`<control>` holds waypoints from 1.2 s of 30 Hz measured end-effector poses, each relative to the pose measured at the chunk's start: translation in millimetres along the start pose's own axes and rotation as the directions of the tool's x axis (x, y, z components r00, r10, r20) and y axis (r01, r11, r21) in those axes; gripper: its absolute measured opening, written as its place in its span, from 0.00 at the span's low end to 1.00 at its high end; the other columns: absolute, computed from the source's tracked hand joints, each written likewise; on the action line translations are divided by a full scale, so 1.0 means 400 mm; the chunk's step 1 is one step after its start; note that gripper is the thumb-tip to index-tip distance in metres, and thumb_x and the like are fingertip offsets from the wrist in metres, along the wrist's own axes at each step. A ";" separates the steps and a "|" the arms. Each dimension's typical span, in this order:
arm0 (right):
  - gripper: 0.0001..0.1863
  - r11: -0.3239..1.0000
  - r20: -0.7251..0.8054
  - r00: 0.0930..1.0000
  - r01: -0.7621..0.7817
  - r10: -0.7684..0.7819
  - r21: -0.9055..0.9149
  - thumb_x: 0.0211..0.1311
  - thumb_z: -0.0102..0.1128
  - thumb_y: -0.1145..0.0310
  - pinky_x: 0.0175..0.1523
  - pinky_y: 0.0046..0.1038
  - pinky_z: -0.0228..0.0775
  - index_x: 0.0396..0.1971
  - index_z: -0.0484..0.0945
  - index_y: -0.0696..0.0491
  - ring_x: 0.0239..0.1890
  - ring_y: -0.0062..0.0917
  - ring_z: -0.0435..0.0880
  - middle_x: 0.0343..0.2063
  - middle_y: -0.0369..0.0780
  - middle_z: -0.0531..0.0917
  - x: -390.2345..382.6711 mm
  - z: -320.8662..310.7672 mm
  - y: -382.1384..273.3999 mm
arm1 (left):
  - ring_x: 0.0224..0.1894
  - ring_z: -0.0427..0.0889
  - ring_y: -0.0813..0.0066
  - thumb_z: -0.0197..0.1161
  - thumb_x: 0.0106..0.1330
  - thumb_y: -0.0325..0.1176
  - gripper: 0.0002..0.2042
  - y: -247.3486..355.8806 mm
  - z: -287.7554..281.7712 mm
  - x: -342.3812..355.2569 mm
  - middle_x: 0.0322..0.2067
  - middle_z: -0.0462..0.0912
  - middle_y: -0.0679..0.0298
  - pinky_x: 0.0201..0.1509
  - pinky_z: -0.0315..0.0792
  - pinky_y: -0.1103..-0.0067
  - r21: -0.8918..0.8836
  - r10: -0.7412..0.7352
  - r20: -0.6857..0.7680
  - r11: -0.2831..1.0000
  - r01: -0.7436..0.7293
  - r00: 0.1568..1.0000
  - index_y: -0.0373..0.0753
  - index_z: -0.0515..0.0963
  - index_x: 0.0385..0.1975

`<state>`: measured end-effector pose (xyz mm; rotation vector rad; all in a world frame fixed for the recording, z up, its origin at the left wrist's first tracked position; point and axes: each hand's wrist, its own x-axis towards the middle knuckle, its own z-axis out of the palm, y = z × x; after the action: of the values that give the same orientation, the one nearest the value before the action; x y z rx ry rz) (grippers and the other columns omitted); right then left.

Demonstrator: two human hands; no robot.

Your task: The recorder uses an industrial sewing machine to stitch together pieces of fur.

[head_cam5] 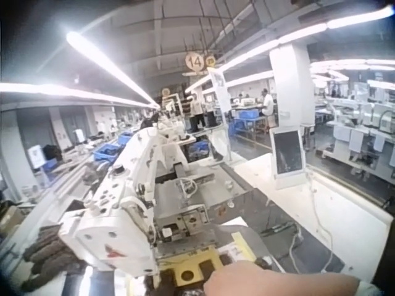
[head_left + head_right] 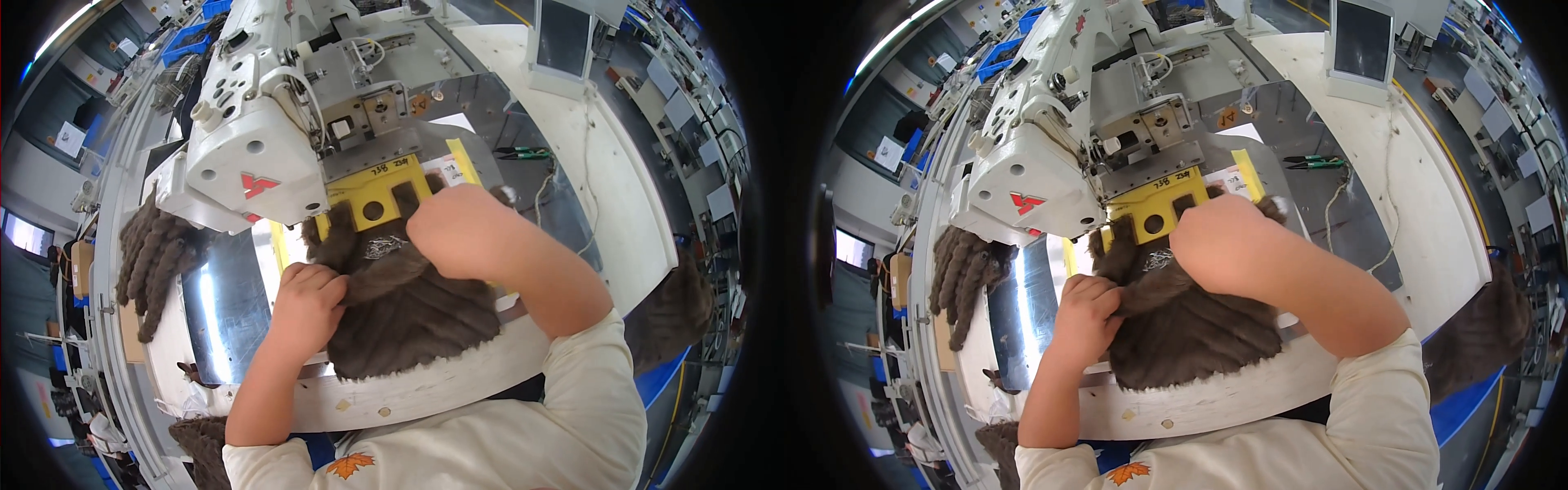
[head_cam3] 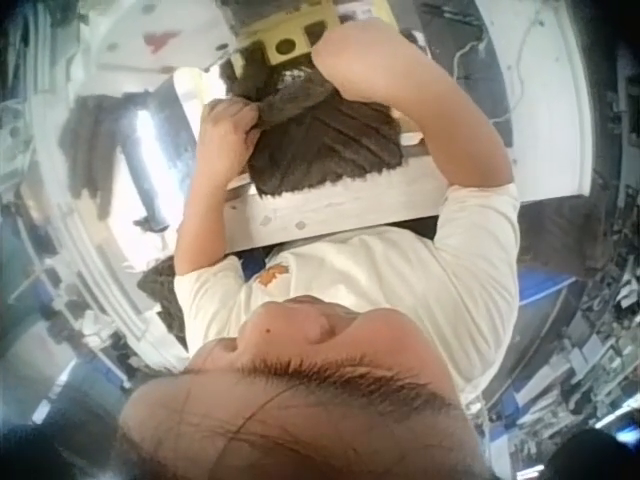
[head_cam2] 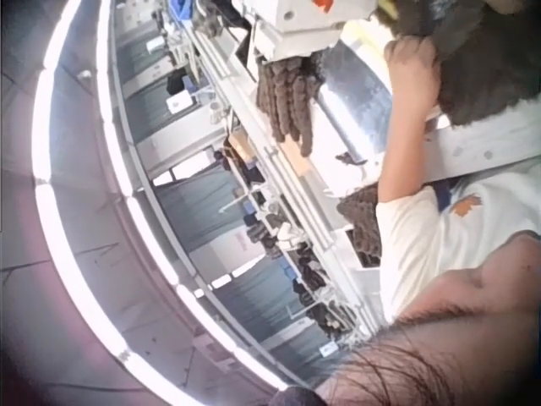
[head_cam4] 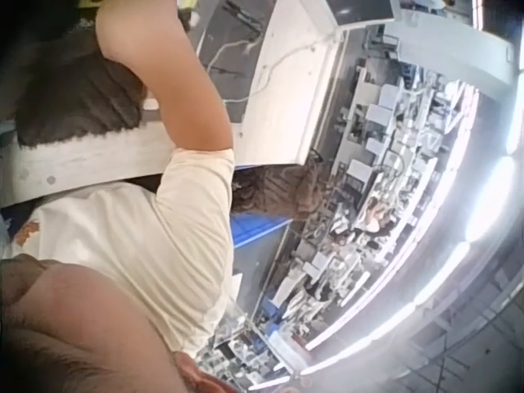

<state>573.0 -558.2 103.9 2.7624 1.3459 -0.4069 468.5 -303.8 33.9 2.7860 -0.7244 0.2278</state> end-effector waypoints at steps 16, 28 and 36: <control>0.07 0.978 -0.225 0.952 0.195 -0.206 -0.070 0.54 0.67 0.69 0.34 0.36 0.79 0.30 0.81 0.55 0.31 0.36 0.89 0.25 0.41 0.86 -0.001 0.051 -0.027 | 0.39 0.85 0.46 0.78 0.58 0.45 0.26 0.053 -0.051 0.138 0.33 0.86 0.53 0.44 0.77 0.62 -0.457 -0.141 0.458 0.809 0.369 0.878 0.32 0.79 0.47; 0.21 0.958 -0.050 0.968 0.250 -0.245 0.138 0.61 0.69 0.49 0.39 0.43 0.76 0.31 0.78 0.55 0.35 0.44 0.85 0.29 0.44 0.85 0.014 0.002 0.001 | 0.34 0.84 0.51 0.77 0.59 0.48 0.22 0.078 -0.072 0.091 0.28 0.81 0.54 0.37 0.76 0.63 -0.350 -0.174 0.206 0.906 0.238 0.963 0.35 0.75 0.35; 0.19 0.868 -0.369 0.911 0.327 -0.185 0.374 0.61 0.70 0.52 0.40 0.40 0.77 0.34 0.82 0.56 0.35 0.42 0.86 0.28 0.44 0.84 0.029 0.003 0.013 | 0.29 0.82 0.61 0.76 0.61 0.31 0.08 0.000 -0.007 0.075 0.28 0.84 0.56 0.34 0.75 0.72 -0.668 -0.237 0.101 0.703 0.242 0.966 0.36 0.86 0.36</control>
<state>583.7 -552.7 99.3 3.1106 1.9350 -0.2978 494.2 -316.6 42.7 2.1288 -0.3286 -0.0926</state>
